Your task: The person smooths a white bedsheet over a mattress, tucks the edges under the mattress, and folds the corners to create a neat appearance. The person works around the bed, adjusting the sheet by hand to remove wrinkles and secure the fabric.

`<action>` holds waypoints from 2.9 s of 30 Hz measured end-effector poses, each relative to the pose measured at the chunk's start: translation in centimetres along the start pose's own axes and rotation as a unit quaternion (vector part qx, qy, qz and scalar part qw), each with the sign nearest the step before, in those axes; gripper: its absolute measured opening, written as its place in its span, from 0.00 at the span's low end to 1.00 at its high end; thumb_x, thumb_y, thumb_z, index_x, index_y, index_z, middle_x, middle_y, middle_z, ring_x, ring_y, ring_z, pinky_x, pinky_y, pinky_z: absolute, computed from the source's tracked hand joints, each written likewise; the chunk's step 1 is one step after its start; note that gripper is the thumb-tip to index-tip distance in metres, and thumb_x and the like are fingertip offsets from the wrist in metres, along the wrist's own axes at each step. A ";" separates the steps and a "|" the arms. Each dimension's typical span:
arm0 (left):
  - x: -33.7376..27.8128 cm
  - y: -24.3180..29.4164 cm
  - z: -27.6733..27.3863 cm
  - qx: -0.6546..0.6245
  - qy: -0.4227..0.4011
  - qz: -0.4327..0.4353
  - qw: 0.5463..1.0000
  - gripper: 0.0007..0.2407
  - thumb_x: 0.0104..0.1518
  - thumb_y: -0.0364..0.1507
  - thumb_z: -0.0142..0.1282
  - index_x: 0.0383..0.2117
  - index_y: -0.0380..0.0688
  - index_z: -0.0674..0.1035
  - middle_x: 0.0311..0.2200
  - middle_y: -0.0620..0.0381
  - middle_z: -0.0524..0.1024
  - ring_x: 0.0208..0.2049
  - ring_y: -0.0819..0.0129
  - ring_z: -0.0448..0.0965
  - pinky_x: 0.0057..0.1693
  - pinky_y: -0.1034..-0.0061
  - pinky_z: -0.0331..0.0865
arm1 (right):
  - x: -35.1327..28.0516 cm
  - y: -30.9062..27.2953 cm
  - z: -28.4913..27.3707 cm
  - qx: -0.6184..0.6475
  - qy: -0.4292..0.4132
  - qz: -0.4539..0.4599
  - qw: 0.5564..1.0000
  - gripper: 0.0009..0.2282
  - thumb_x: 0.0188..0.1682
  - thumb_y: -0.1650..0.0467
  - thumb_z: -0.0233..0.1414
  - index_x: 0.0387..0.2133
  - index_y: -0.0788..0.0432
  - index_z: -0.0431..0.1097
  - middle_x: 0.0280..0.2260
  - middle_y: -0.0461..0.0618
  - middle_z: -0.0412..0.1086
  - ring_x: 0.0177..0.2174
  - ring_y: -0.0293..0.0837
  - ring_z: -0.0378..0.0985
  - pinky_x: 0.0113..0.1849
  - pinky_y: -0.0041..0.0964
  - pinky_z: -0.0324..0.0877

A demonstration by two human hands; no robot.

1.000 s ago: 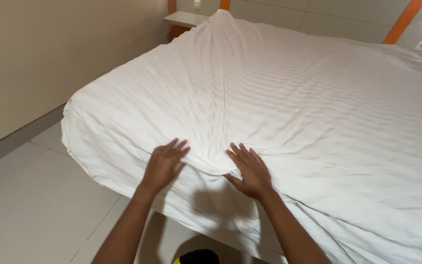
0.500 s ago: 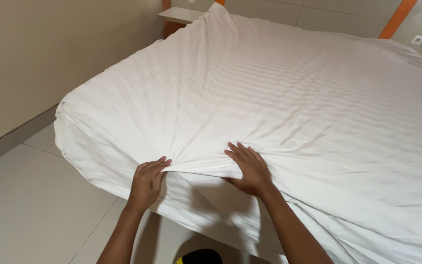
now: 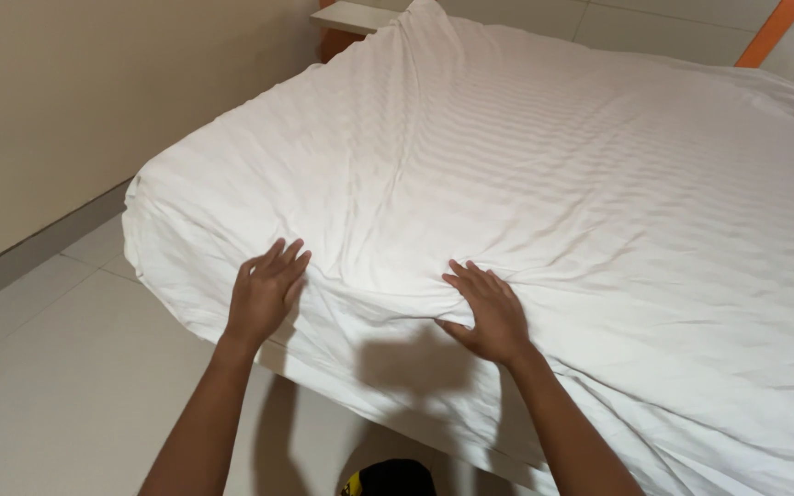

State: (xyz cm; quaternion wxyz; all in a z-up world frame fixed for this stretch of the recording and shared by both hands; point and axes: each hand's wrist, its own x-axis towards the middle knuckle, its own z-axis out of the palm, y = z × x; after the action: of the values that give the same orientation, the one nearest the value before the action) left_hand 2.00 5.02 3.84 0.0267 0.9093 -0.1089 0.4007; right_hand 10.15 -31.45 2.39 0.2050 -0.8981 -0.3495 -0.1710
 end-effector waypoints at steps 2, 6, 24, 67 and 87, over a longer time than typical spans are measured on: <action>-0.7 -1.9 1.7 0.000 -0.007 -0.022 1.000 0.15 0.53 0.26 0.63 0.48 0.43 0.83 0.57 0.54 0.78 0.63 0.58 0.71 0.61 0.62 0.63 | 0.0 0.1 0.0 0.002 0.000 0.002 1.000 0.32 0.41 0.56 0.62 0.60 0.48 0.63 0.67 0.42 0.56 0.67 0.47 0.52 0.64 0.50 0.47; -1.5 -3.3 2.3 -0.037 -0.009 -0.074 0.996 0.12 0.65 0.29 0.59 0.53 0.46 0.80 0.58 0.63 0.78 0.69 0.66 0.69 0.67 0.64 0.63 | -0.1 0.2 0.3 0.008 0.006 0.005 1.000 0.31 0.42 0.56 0.61 0.60 0.49 0.64 0.67 0.43 0.57 0.67 0.47 0.53 0.64 0.51 0.47; 0.5 0.6 -1.0 -0.107 -0.073 -0.012 0.992 0.27 0.39 0.36 0.69 0.50 0.42 0.81 0.61 0.51 0.69 0.66 0.50 0.62 0.62 0.51 0.57 | -0.6 -0.5 0.7 0.015 0.015 0.023 1.000 0.34 0.42 0.53 0.60 0.61 0.50 0.62 0.67 0.46 0.56 0.67 0.51 0.52 0.63 0.55 0.46; -2.0 -4.5 -1.6 -0.033 -0.105 -0.052 0.993 0.23 0.49 0.28 0.65 0.54 0.44 0.75 0.65 0.52 0.68 0.68 0.55 0.64 0.66 0.60 0.60 | 7.4 -9.1 3.8 -0.095 -0.110 -0.002 0.989 0.45 0.37 0.49 0.63 0.68 0.38 0.46 0.72 0.43 0.39 0.70 0.47 0.35 0.66 0.55 0.34; -4.5 -4.7 -2.8 -0.159 0.019 -0.136 0.978 0.08 0.59 0.22 0.57 0.41 0.38 0.85 0.46 0.43 0.82 0.48 0.49 0.82 0.57 0.62 0.72 | 8.4 -8.1 4.6 -0.049 -0.075 0.028 0.996 0.43 0.37 0.53 0.65 0.66 0.45 0.51 0.70 0.43 0.46 0.68 0.47 0.44 0.65 0.52 0.42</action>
State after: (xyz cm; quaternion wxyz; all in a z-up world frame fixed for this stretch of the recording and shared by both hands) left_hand -1.92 10.72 2.64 0.2275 0.8920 -0.0459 0.3880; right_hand 11.13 -19.06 4.23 0.1383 -0.9267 -0.3301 -0.1148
